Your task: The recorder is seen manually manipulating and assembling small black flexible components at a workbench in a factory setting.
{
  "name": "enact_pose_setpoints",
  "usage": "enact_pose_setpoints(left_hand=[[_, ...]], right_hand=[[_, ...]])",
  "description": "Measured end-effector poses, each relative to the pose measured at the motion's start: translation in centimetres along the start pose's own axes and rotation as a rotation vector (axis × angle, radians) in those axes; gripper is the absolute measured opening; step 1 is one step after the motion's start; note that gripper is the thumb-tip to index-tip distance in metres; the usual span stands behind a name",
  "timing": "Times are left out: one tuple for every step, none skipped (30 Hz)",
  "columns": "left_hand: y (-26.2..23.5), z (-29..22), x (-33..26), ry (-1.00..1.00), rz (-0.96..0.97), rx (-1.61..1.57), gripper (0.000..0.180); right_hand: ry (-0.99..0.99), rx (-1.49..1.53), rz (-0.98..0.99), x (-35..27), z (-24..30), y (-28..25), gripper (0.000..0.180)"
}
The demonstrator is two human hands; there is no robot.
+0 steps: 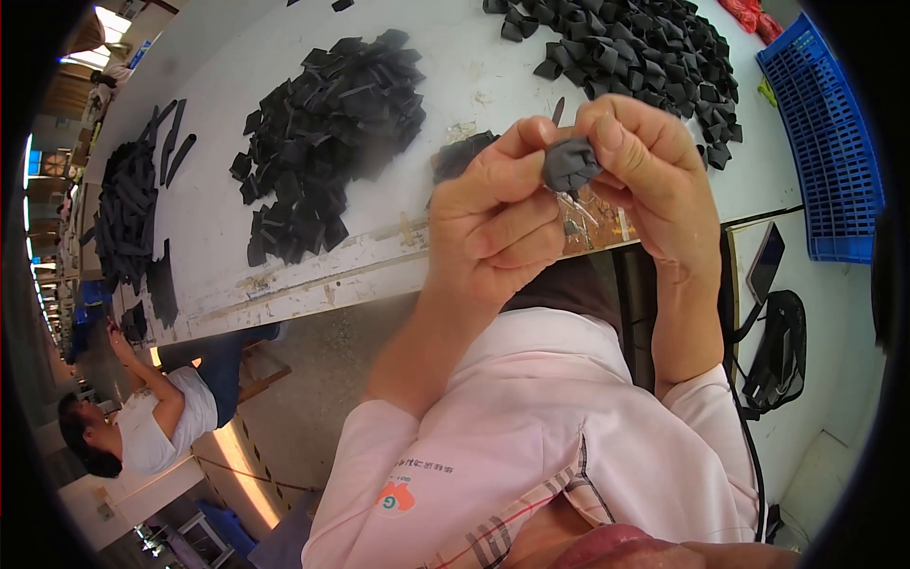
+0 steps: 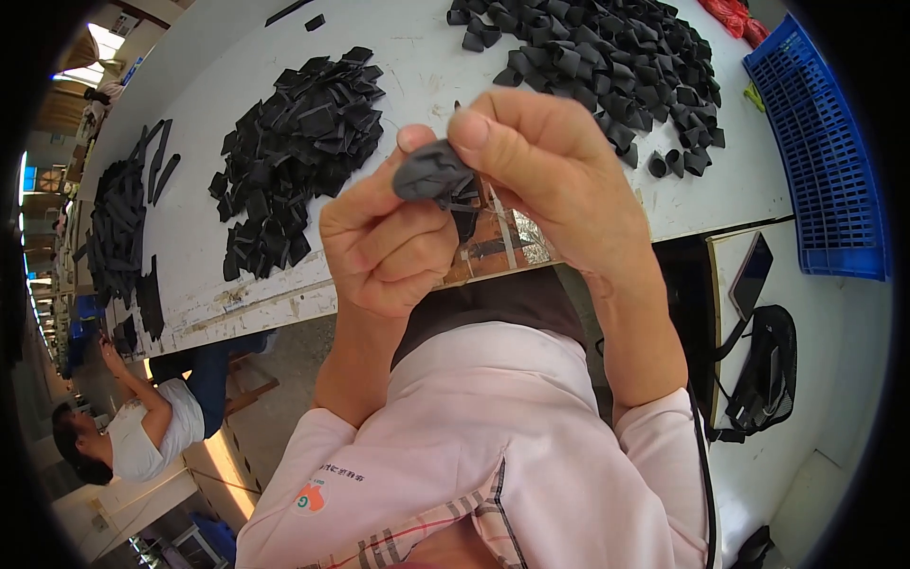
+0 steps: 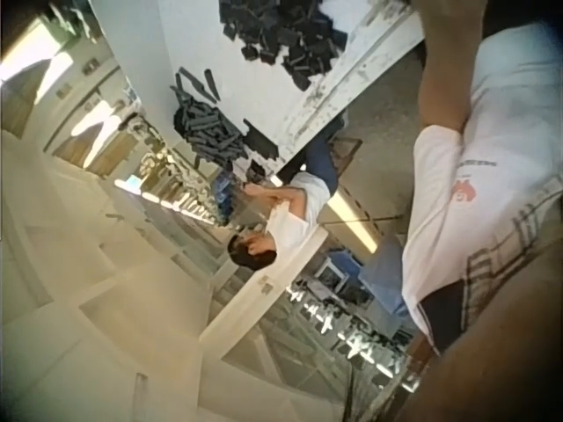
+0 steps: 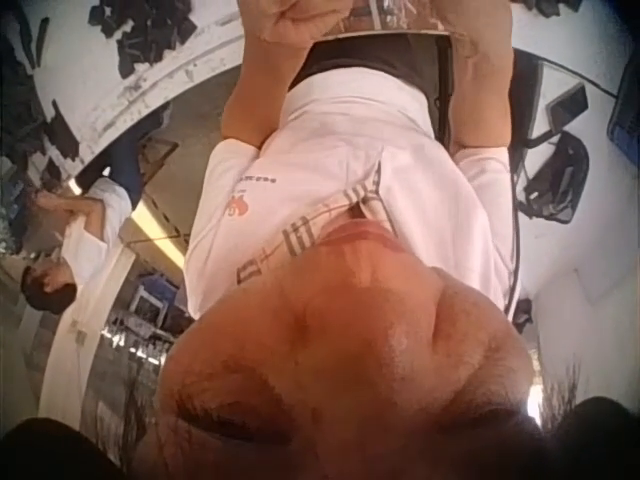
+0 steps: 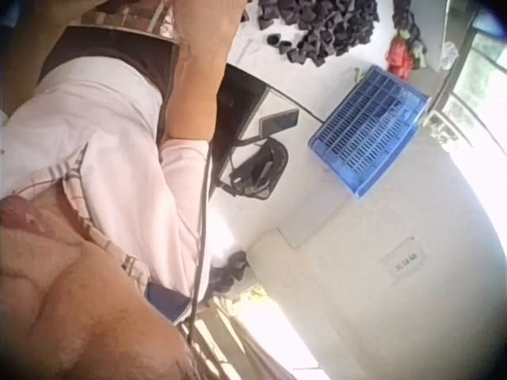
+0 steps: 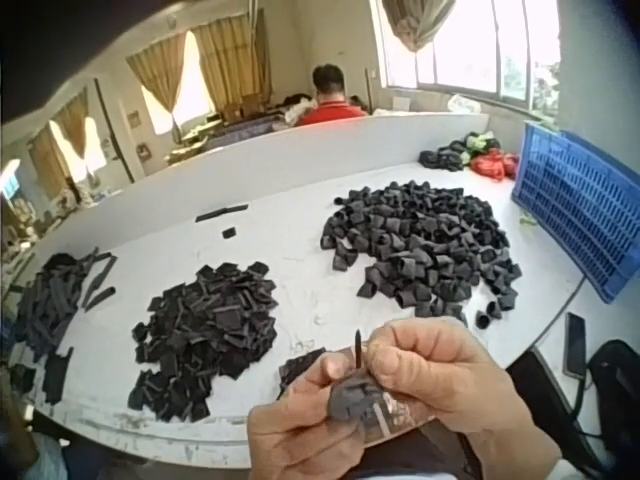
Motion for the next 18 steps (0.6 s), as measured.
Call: enact_pose_setpoints(left_hand=[[0.8,-0.3,0.6,-0.032,0.031,-0.043,0.019],[1.3,-0.5,1.2,-0.071,0.061,-0.087,0.021],[0.8,-1.1,1.5,-0.006,-0.031,-0.086,0.020],[0.3,-1.3,1.7,-0.012,-0.029,-0.085,0.020],[-1.1,-2.2,1.7,0.049,-0.084,0.051,0.019],[-2.4,-2.8,1.6,0.108,-0.137,0.185,0.017],[-3.6,-3.1,1.5,0.121,-0.250,0.298,0.019],[-4.4,-3.1,1.3,0.121,-0.248,0.296,0.019],[-5.4,-3.2,1.0,0.130,-0.309,0.338,0.022],[-6.1,-3.1,0.6,0.140,-0.370,0.380,0.025],[-5.2,-2.8,0.6,0.189,-0.280,0.374,0.032],[-4.1,-2.6,0.8,0.189,-0.289,0.372,0.032],[-2.0,-2.3,1.2,0.208,-0.199,0.421,0.033],[-0.3,-2.4,1.5,0.229,-0.100,0.474,0.033],[0.3,-2.6,1.8,0.210,-0.014,0.454,0.034],[0.3,-3.0,1.8,0.214,-0.014,0.458,0.034],[-0.4,-3.6,1.8,0.243,-0.088,0.485,0.034],[-0.9,-3.9,1.7,0.270,-0.164,0.513,0.035]], right_hand=[[-0.042,-0.041,-0.002,0.9,1.0,0.1,0.023],[-0.047,-0.045,-0.009,1.6,0.9,-0.4,0.023],[0.015,-0.028,0.042,2.4,0.1,-0.7,0.023],[0.078,-0.009,0.094,3.0,-0.9,-1.0,0.024],[0.131,0.006,0.111,3.4,-2.7,-1.4,0.024],[0.132,0.005,0.108,3.2,-4.2,-1.6,0.024],[0.231,0.024,0.078,3.0,-6.4,-1.9,0.027],[0.329,0.042,0.051,2.9,-7.8,-2.1,0.029],[0.329,0.041,0.051,2.7,-8.1,-2.2,0.029],[0.296,0.037,0.073,2.2,-8.0,-2.0,0.030],[0.262,0.036,0.090,2.0,-7.8,-2.0,0.032],[0.269,0.042,0.091,2.1,-7.3,-2.0,0.032],[0.177,0.001,0.065,2.4,-5.5,-2.1,0.029],[0.076,-0.045,0.042,3.0,-3.5,-2.2,0.026],[0.065,-0.073,0.027,3.4,-2.6,-2.0,0.033],[0.063,-0.071,0.031,3.8,-2.8,-2.0,0.033],[0.083,-0.062,0.066,4.3,-3.5,-1.9,0.033],[0.104,-0.049,0.100,4.6,-4.3,-1.8,0.033]])
Point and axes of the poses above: each hand's wrist, its own x-axis towards the middle knuckle, its own y-axis out of the palm, z = x × y, the point moved 6 cm from there along x, towards the middle knuckle, and after that the axes turned 14 degrees about -x, right-handed, at the moved point
